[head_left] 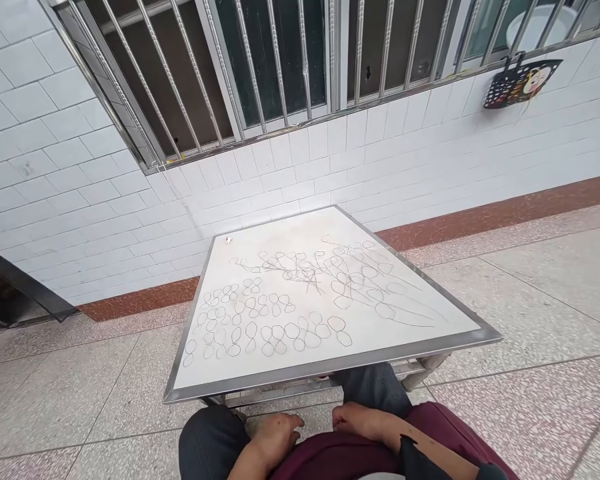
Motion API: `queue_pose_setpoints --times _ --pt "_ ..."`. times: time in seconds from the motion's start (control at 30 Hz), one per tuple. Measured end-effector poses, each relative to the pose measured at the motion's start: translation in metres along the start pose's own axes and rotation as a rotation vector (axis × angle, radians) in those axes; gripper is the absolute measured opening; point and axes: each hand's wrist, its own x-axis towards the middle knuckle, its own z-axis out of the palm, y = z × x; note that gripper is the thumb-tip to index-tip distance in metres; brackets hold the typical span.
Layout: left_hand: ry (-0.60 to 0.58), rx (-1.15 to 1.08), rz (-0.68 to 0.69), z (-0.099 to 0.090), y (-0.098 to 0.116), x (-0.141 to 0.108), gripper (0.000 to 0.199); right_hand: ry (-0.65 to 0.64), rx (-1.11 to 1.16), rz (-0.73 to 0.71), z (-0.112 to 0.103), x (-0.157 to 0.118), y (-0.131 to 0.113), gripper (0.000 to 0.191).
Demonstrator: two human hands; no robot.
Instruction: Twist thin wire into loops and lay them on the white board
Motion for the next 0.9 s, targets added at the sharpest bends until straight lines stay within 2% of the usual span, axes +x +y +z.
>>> queue_pose_setpoints --times 0.1,0.2,0.33,0.43,0.73,0.9 --pt "0.043 -0.027 -0.053 0.017 -0.003 0.023 0.041 -0.005 -0.008 -0.009 0.000 -0.002 0.002 0.028" --pt "0.087 -0.056 -0.092 0.023 -0.015 0.022 0.040 -0.012 -0.015 -0.029 -0.001 -0.002 0.002 0.028" --pt "0.136 -0.066 -0.125 0.018 -0.032 0.014 0.040 -0.010 0.009 -0.058 -0.002 0.001 0.000 0.026" --pt "0.181 -0.061 -0.123 0.010 -0.038 0.016 0.040 0.017 0.043 -0.083 -0.005 0.001 0.000 0.024" --pt "0.250 -0.025 -0.075 -0.015 -0.033 0.023 0.031 0.025 0.067 -0.132 -0.020 -0.012 -0.001 0.023" --pt "0.237 -0.033 0.028 -0.019 -0.010 0.030 0.029 0.027 0.074 -0.160 -0.029 -0.017 0.003 0.025"
